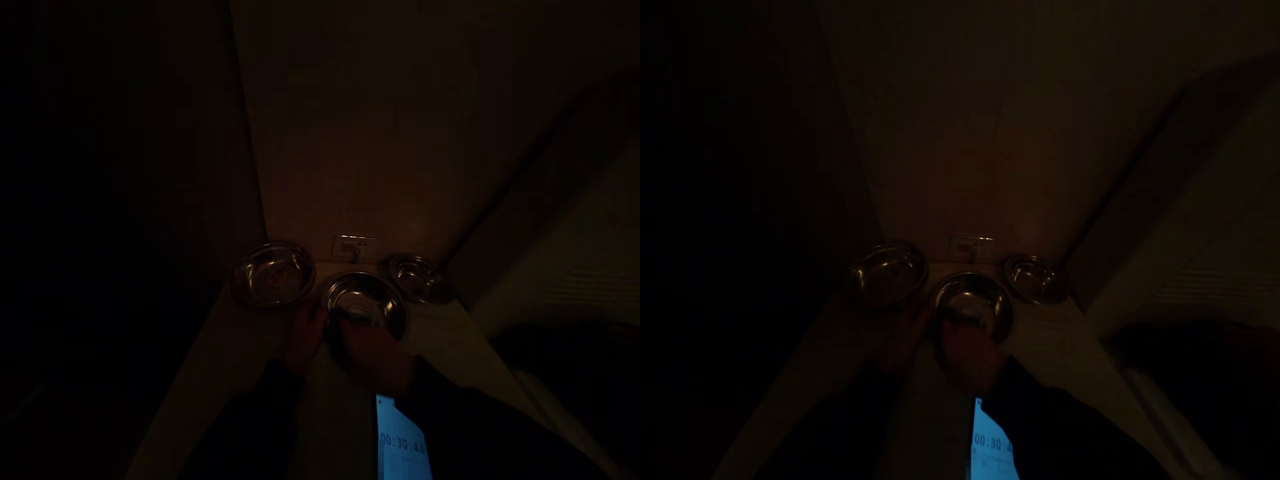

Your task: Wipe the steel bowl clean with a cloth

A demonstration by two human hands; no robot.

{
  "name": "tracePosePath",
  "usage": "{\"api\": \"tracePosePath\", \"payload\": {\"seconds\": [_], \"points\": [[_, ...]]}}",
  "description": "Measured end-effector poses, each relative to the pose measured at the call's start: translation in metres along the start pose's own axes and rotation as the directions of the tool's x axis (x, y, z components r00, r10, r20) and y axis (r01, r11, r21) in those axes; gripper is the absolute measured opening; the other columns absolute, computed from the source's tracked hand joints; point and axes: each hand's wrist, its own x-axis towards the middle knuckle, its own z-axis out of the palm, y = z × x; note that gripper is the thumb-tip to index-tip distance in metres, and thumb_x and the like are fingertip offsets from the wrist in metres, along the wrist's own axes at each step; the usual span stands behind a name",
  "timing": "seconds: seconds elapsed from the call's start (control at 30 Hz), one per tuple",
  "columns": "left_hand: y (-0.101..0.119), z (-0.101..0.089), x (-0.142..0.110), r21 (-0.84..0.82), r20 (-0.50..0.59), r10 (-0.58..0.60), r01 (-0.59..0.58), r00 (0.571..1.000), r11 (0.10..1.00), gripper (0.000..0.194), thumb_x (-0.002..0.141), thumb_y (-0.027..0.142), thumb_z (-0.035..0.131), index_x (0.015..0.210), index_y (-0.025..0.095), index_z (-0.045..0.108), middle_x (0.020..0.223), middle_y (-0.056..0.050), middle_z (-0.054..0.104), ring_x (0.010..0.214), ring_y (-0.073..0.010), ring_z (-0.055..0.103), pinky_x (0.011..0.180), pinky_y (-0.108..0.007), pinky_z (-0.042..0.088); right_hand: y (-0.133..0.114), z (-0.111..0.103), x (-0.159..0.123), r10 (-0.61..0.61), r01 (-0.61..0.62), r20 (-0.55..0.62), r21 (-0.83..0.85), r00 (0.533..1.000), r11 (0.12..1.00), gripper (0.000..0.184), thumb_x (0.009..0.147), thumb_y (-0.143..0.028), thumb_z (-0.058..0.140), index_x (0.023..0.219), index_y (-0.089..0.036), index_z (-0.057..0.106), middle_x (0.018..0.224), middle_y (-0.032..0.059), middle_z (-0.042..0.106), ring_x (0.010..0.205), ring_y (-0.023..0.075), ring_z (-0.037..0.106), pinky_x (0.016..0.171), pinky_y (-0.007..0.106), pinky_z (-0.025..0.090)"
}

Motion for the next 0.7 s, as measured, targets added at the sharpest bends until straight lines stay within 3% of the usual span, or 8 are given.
{"api": "tracePosePath", "payload": {"seconds": [0.23, 0.43, 0.7], "points": [[-0.007, 0.005, 0.0, -0.092, -0.068, -0.039, 0.033, 0.997, 0.995, 0.026, 0.08, 0.021, 0.054, 0.102, 0.014, 0.065, 0.119, -0.012, 0.064, 0.111, -0.0226, 0.058, 0.096, -0.032, 0.042, -0.008, 0.013, 0.003, 0.0, -0.008, -0.11, -0.072, 0.994, 0.997, 0.042, 0.091, -0.036, 0.039, 0.123, -0.01, 0.05, 0.118, 0.0185, 0.06, 0.105, 0.0293, 0.059, 0.083, 0.04, 0.047], [-0.01, 0.004, 0.004, -0.047, -0.067, 0.053, -0.057, 0.996, 0.997, 0.022, 0.078, 0.025, 0.053, 0.086, 0.012, 0.068, 0.098, -0.011, 0.07, 0.097, -0.0248, 0.063, 0.09, -0.037, 0.045, -0.001, 0.022, 0.009, -0.082, 0.06, -0.168, -0.132, 0.982, 0.989, 0.039, 0.096, -0.033, 0.028, 0.109, -0.011, 0.058, 0.105, 0.016, 0.065, 0.093, 0.0263, 0.063, 0.076, 0.038, 0.048], [-0.01, 0.006, 0.004, -0.029, -0.052, 0.095, -0.097, 0.994, 0.995, 0.027, 0.082, 0.027, 0.049, 0.091, 0.011, 0.069, 0.096, -0.01, 0.071, 0.093, -0.0227, 0.064, 0.086, -0.033, 0.046, 0.01, 0.021, -0.001, -0.188, 0.156, -0.141, -0.208, 0.972, 0.966, 0.035, 0.096, -0.033, 0.033, 0.103, -0.013, 0.06, 0.098, 0.0132, 0.068, 0.089, 0.026, 0.064, 0.069, 0.034, 0.049]]}}
